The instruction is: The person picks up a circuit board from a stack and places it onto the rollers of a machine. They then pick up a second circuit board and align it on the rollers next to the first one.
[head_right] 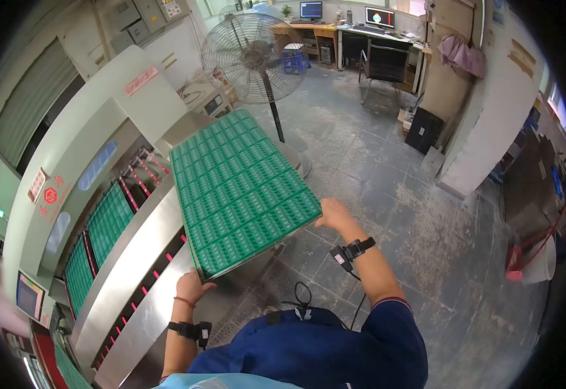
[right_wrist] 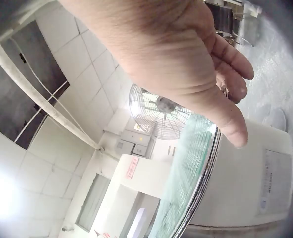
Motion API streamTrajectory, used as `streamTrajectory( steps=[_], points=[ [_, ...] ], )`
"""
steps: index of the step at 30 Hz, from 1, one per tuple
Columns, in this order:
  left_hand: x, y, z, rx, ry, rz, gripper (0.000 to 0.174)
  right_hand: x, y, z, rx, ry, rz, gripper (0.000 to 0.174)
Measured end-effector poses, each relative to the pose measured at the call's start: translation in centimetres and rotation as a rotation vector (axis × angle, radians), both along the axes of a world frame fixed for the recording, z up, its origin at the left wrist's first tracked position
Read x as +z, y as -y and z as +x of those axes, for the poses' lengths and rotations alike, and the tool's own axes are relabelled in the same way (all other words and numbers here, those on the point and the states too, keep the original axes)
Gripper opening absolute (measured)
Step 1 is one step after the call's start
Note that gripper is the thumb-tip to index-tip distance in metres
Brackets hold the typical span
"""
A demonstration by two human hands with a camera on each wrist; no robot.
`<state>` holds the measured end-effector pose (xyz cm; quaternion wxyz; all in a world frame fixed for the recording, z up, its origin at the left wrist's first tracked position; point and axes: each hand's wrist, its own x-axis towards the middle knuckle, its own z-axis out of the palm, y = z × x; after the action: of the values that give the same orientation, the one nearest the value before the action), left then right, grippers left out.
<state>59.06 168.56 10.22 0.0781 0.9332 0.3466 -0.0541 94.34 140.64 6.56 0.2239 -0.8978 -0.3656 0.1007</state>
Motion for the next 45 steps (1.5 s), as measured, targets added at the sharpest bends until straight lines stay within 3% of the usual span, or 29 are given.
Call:
streamTrajectory(
  steps=[14,25,30,36,39,42,45],
  points=[
    [0.8,-1.4,0.2,-0.143,-0.033,-0.085,0.055,2.2,-0.2,-0.3,0.015,-0.004,-0.074,0.039],
    [-0.2,-1.6,-0.2,0.016,0.126,-0.124,0.061,0.9,-0.5,-1.7,-0.014,0.102,-0.110,0.044],
    [0.4,-1.5,-0.2,0.082,0.165,-0.168,0.068,0.6,-0.6,-1.8,-0.036,-0.078,-0.017,0.048],
    [0.5,-0.9,-0.1,0.242,0.244,-0.178,0.072,0.8,-0.3,-1.6,-0.012,-0.091,0.059,0.045],
    [1.3,-0.9,0.2,0.337,0.187,-0.232,0.073,0.6,-0.6,-1.5,-0.022,-0.011,-0.005,0.046],
    [2.1,-1.2,0.4,0.293,0.079,-0.301,0.074,1.7,-1.0,-2.2,-0.026,-0.003,-0.072,0.050],
    [1.9,-1.6,0.6,0.176,-0.012,-0.204,0.073,1.6,-1.2,-2.1,-0.036,-0.012,-0.108,0.050]
  ],
)
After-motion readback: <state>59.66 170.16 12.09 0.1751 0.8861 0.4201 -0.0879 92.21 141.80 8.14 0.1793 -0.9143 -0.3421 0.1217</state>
